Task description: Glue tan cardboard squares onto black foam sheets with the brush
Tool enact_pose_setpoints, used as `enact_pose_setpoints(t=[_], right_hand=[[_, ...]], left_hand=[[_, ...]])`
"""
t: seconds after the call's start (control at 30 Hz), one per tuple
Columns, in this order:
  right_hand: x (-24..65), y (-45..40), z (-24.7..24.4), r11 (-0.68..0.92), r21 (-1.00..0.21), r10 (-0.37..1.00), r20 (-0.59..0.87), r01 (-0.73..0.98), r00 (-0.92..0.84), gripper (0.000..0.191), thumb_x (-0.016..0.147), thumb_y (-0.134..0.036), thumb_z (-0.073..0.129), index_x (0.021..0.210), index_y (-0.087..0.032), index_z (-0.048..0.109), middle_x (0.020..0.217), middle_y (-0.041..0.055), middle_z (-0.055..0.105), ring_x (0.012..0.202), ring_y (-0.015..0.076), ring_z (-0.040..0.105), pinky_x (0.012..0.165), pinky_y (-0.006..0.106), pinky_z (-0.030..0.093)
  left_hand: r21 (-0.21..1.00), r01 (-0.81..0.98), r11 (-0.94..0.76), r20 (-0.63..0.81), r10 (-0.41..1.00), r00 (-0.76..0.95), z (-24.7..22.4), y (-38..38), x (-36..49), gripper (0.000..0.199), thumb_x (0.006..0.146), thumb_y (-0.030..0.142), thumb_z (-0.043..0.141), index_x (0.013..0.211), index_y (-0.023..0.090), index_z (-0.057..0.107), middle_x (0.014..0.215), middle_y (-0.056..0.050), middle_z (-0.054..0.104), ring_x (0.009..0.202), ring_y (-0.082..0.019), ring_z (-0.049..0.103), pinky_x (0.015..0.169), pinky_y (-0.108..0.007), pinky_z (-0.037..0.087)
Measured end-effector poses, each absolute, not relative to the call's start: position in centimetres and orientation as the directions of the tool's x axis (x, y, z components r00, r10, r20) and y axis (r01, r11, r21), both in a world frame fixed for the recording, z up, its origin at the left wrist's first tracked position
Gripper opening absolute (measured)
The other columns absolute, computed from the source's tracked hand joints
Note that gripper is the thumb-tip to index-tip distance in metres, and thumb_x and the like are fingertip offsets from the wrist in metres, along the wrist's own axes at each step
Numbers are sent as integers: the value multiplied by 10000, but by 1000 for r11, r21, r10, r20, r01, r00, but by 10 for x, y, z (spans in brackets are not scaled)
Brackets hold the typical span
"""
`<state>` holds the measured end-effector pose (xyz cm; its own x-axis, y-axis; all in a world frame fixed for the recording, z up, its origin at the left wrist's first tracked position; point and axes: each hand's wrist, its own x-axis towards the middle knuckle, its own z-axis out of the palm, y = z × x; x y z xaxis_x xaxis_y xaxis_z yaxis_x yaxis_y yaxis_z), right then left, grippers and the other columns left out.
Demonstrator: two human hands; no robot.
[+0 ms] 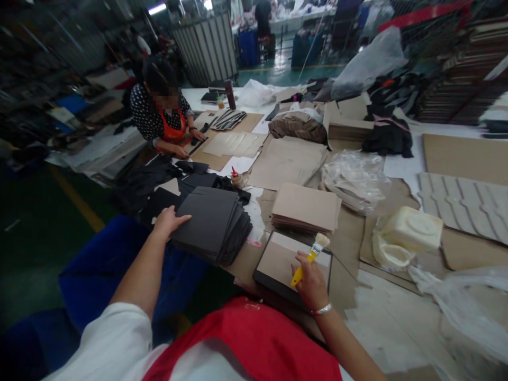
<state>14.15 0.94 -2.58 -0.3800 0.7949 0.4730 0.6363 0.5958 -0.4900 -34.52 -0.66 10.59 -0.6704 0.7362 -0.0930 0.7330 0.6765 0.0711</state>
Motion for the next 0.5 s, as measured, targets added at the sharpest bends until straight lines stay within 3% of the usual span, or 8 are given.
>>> enact_pose_setpoints(t=[0.2, 0.37, 0.5], right_hand=[[153, 2, -27, 565, -482, 814, 462, 670, -353, 293, 865, -302, 500, 1149, -227, 497, 1152, 133, 621, 1013, 275, 604, 842, 466, 515], [152, -2, -25, 567, -485, 809, 481, 666, -338, 273, 863, -273, 503, 1129, -213, 503, 1127, 125, 633, 1016, 263, 603, 859, 458, 514], [150, -3, -23, 553, -530, 824, 461, 643, -329, 280, 852, -256, 519, 1128, -211, 508, 1146, 125, 628, 1057, 255, 595, 886, 458, 510]], left_hand=[[118, 754, 647, -219, 757, -615, 112, -2, -354, 660, 691, 514, 650, 1193, 92, 571, 1105, -178, 636, 1052, -298, 602, 867, -330, 462], [193, 691, 696, -176, 718, -674, 103, 0, -356, 638, 626, 488, 701, 1121, 108, 569, 1148, -171, 593, 1040, -266, 598, 866, -326, 471], [248, 667, 703, -18, 691, -722, 111, -4, -345, 601, 572, 422, 734, 1056, 126, 537, 1175, -170, 564, 1081, -283, 570, 898, -373, 472]])
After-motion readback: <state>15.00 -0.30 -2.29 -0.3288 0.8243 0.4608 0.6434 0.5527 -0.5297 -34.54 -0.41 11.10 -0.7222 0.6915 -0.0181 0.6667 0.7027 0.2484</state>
